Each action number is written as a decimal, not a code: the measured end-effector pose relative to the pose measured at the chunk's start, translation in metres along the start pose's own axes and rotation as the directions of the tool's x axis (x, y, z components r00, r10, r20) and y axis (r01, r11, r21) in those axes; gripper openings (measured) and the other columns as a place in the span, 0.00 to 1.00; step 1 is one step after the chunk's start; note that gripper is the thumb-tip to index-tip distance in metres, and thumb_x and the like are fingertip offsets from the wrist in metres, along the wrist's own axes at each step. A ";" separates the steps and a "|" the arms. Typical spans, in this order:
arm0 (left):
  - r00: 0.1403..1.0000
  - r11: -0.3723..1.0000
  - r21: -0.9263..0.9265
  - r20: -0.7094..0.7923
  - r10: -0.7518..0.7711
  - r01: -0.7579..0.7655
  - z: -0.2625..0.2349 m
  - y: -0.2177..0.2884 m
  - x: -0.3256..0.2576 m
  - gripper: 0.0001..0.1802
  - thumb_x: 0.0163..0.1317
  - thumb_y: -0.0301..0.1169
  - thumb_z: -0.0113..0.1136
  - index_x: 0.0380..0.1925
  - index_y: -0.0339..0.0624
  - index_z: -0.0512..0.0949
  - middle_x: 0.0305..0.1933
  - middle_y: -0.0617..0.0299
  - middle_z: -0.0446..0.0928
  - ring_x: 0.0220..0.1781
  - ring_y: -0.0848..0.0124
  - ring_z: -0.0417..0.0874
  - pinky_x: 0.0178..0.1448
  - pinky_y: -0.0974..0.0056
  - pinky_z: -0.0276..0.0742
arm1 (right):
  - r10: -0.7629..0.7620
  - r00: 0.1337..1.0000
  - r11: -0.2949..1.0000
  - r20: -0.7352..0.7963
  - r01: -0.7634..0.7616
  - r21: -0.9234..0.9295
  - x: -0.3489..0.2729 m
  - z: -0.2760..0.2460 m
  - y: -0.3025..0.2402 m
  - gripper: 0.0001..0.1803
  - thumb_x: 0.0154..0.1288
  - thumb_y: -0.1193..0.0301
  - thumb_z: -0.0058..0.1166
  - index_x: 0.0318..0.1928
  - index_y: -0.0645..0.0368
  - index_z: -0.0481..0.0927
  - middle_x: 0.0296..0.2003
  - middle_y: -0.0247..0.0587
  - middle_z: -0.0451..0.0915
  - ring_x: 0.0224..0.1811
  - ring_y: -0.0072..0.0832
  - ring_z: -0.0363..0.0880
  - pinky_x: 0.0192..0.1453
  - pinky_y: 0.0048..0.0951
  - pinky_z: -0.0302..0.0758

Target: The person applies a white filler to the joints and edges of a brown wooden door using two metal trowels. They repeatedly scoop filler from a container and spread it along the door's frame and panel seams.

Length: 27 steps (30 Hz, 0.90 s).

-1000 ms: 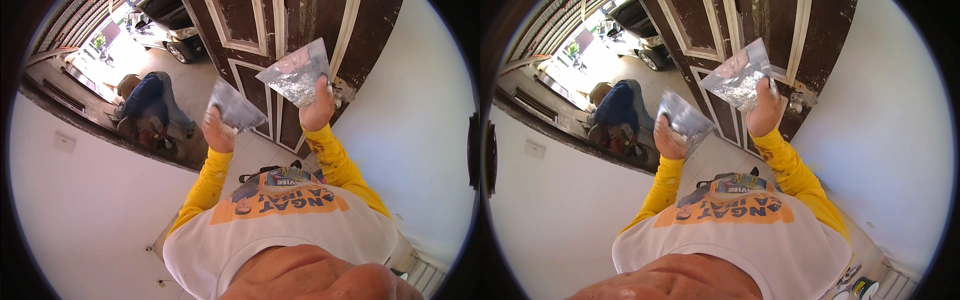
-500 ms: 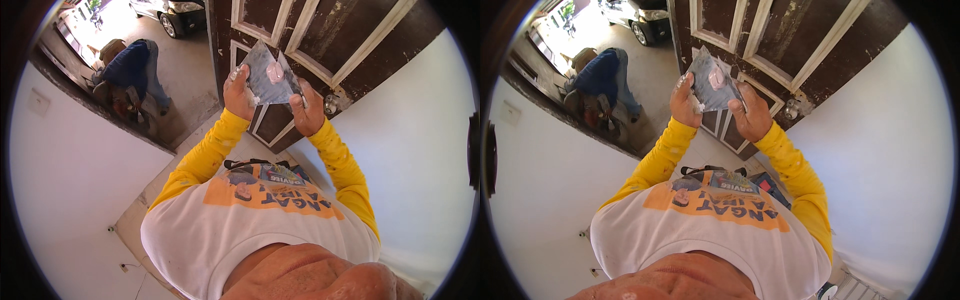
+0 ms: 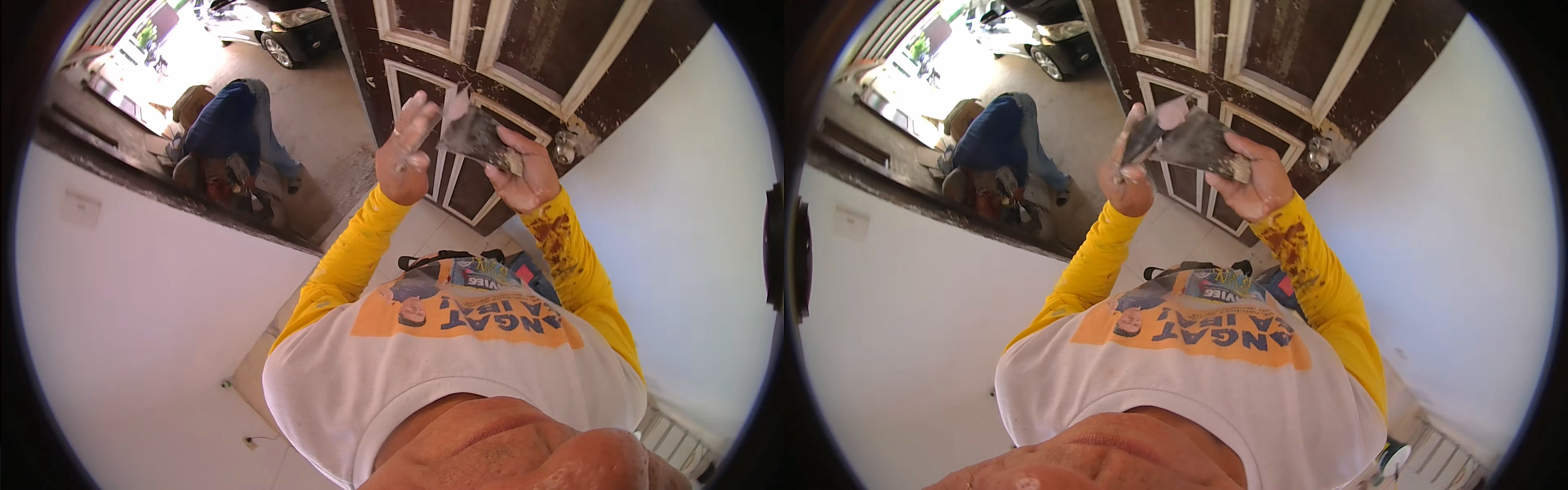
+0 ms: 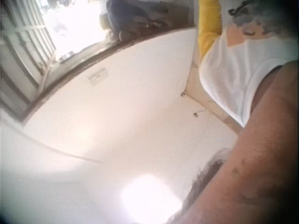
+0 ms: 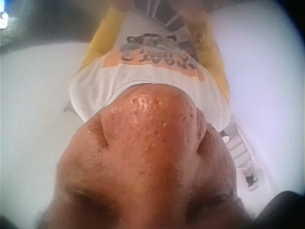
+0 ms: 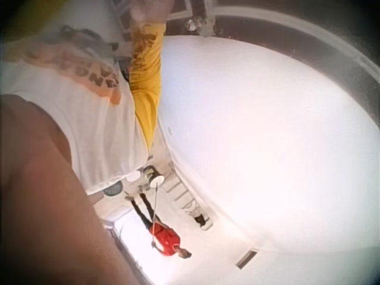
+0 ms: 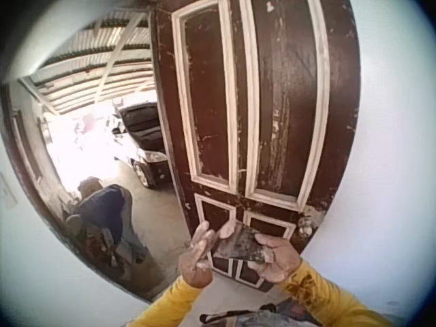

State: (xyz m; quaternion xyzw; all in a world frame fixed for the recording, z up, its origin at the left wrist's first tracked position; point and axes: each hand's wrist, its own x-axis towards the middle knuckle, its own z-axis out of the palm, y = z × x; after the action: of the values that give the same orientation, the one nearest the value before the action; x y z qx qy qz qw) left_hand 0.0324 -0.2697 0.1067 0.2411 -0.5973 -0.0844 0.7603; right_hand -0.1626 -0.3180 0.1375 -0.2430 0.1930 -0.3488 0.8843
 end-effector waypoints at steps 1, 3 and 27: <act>0.992 0.995 0.058 0.102 0.080 -0.086 -0.002 -0.003 0.000 0.17 0.67 0.35 0.55 0.53 0.41 0.77 0.58 0.49 0.78 0.63 0.53 0.76 0.72 0.50 0.60 | -0.022 1.000 1.000 -0.006 0.022 0.017 0.002 -0.001 0.003 0.12 0.70 0.68 0.48 0.48 0.59 0.79 0.39 0.40 0.84 0.36 0.28 0.85 0.33 0.25 0.83; 0.928 0.948 0.145 0.292 0.231 -0.282 -0.013 -0.010 0.003 0.15 0.62 0.33 0.61 0.49 0.42 0.79 0.56 0.52 0.80 0.67 0.55 0.73 0.74 0.47 0.55 | 0.045 0.983 0.990 0.175 -0.067 0.121 0.006 -0.004 -0.007 0.12 0.70 0.71 0.48 0.49 0.61 0.78 0.40 0.42 0.84 0.39 0.28 0.84 0.35 0.27 0.83; 0.702 0.462 -0.823 -0.112 -0.704 0.331 -0.032 -0.038 0.010 0.20 0.72 0.39 0.49 0.55 0.37 0.72 0.54 0.54 0.78 0.55 0.61 0.80 0.64 0.55 0.74 | 0.153 0.844 -0.465 0.514 0.521 -0.716 -0.003 0.028 -0.035 0.22 0.71 0.59 0.49 0.56 0.62 0.73 0.48 0.59 0.79 0.44 0.52 0.81 0.48 0.40 0.78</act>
State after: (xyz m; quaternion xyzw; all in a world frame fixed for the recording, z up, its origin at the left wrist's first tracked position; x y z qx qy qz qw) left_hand 0.0713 -0.2983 0.0921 0.0913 -0.2109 -0.5005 0.8347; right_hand -0.1686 -0.3298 0.1801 -0.9607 0.1573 -0.1268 0.1902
